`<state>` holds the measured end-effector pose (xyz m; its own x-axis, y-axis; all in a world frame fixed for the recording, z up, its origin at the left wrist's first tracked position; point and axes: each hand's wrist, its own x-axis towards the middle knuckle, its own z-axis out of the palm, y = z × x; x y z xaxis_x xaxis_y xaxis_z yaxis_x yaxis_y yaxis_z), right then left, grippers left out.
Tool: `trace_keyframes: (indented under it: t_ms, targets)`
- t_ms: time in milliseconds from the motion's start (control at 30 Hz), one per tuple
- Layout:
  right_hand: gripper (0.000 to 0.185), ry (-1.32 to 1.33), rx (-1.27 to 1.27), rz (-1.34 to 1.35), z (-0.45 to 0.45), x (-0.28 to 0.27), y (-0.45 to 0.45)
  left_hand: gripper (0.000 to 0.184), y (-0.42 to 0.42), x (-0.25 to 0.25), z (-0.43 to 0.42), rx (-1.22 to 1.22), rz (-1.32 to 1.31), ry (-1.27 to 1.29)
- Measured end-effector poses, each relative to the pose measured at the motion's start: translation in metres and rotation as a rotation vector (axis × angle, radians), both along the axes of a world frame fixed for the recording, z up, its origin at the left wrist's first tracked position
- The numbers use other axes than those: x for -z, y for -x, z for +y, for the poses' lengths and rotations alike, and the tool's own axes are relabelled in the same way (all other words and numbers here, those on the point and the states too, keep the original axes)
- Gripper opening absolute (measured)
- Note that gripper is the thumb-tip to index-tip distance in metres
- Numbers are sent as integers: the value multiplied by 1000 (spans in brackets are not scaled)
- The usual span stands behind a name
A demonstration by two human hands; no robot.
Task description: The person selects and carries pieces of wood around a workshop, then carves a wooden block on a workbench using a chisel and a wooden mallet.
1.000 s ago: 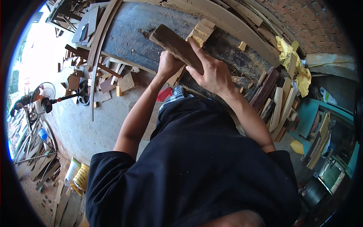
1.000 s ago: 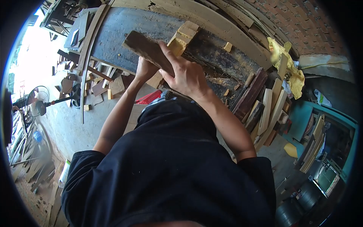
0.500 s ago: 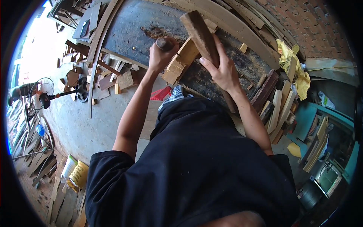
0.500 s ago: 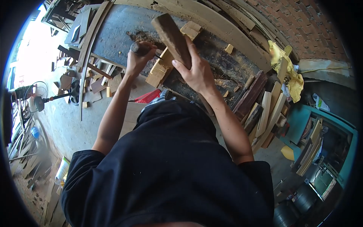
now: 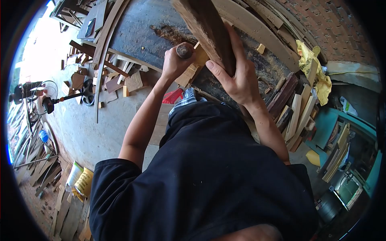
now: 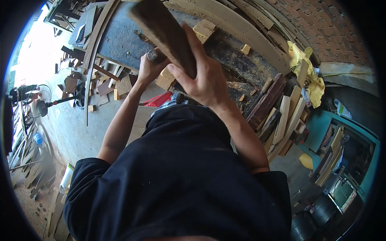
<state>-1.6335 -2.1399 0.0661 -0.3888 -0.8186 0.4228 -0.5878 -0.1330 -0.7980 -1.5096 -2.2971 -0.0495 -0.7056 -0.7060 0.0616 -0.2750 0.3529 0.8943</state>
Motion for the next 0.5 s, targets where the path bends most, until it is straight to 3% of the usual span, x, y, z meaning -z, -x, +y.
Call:
trace_keyframes:
  t_ms: [100, 167, 267, 333, 367, 400, 433, 467, 500]
  targets:
    - [81, 75, -19, 93, -10, 8, -10, 26, -1, 0, 6, 33, 11, 77]
    - [82, -369, -80, 276, -12, 35, -7, 31, -1, 21, 5, 51, 52, 197]
    - [82, -377, -117, 318, -14, 36, -4, 34, -7, 28, 6, -29, 193, 133]
    - [83, -131, -45, 177, -10, 26, -12, 34, -11, 32, 9, -14, 109, 96]
    - [83, -135, -50, 178, -7, 24, -16, 34, -10, 30, 9, 8, 38, 73]
    - [81, -154, -60, 135, -6, 21, -20, 31, -7, 33, 10, -12, 86, 207]
    - [80, -171, -66, 93, -6, 20, -21, 32, -7, 31, 13, 8, 85, 166]
    - [79, -428, -104, 196, -6, 27, -20, 33, -5, 39, 10, 10, 124, 192]
    - [79, -423, -99, 197, -6, 33, -17, 34, -3, 52, 8, 14, 161, 217]
